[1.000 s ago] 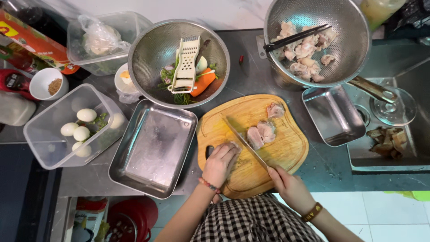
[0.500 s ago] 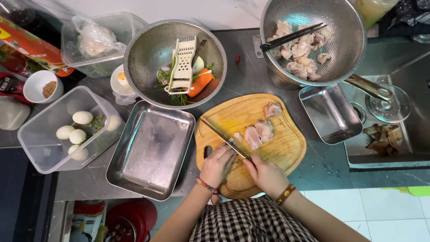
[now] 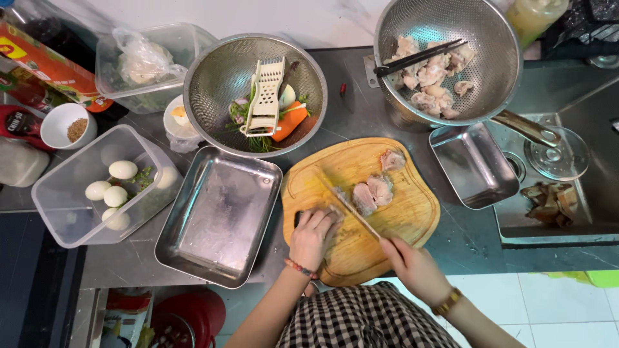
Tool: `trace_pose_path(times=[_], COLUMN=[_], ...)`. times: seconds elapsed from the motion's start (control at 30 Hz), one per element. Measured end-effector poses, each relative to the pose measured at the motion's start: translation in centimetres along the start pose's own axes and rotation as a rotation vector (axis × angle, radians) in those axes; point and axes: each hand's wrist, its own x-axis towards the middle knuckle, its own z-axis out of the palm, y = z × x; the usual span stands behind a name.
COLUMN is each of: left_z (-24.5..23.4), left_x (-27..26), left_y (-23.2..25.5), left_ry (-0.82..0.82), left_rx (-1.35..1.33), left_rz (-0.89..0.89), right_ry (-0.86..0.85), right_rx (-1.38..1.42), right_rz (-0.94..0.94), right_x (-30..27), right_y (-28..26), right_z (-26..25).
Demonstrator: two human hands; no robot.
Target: The person slices pieces of cooked meat on a wooden cutting board using a knife. The person repeatedly cuts the meat into smaller pieces and occasionally adjusts the pieces on the board.
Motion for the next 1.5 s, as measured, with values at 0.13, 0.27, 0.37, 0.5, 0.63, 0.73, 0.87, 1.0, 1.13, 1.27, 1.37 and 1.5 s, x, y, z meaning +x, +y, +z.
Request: trace_pose_path(times=[0.13, 0.27, 0.37, 0.5, 0.63, 0.73, 0.87, 1.0, 1.13, 1.27, 1.37, 1.5], left_z=[-0.3, -0.7, -0.5, -0.7, -0.8, -1.0, -1.2, -1.0, -3.9, -7.7, -10.3, -12.9], left_x=[0.4, 0.8, 0.6, 0.6, 0.6, 0.9, 0.7, 0.0, 1.3, 3.7, 5.3, 6.5], left_y=[-0.2, -0.1, -0.5, -0.4, 0.0, 0.1, 0.3, 0.0, 2.3, 6.4, 8.5, 10.0], left_ry=[-0.025, 0.057, 0.049, 0.046, 0.055, 0.077, 0.072, -0.008, 0.088, 0.316, 0.368, 0.382], left_rx=[-0.032, -0.034, -0.036, -0.087, -0.063, -0.117, -0.083, -0.172, -0.388, -0.605, -0.624, -0.667], left_rz=[0.004, 0.076, 0.079, 0.089, 0.079, 0.072, 0.074, 0.088, -0.01, 0.003, 0.045, 0.108], right_ry=[0.085, 0.045, 0.032, 0.011, 0.012, 0.02, 0.011, 0.054, -0.103, 0.033, 0.007, -0.016], right_rx=[-0.192, -0.205, -0.255, -0.177, -0.248, -0.264, -0.283, -0.158, 0.038, 0.123, 0.096, 0.051], right_rz=[-0.204, -0.144, -0.173, -0.168, -0.194, -0.062, -0.052, -0.174, 0.073, 0.012, 0.049, 0.082], right_x=[-2.7, -2.5, 0.3, 3.5, 0.4, -2.2, -0.1, 2.5, 1.2, 0.2, 0.0, -0.1], right_y=[3.3, 2.7, 1.3, -2.1, 2.1, 5.0, 1.8, -1.4, -0.4, 2.0, 1.5, 1.0], right_z=[0.7, 0.9, 2.8, 3.9, 4.0, 3.2, 3.9, 3.9, 3.1, 3.6, 2.8, 2.0])
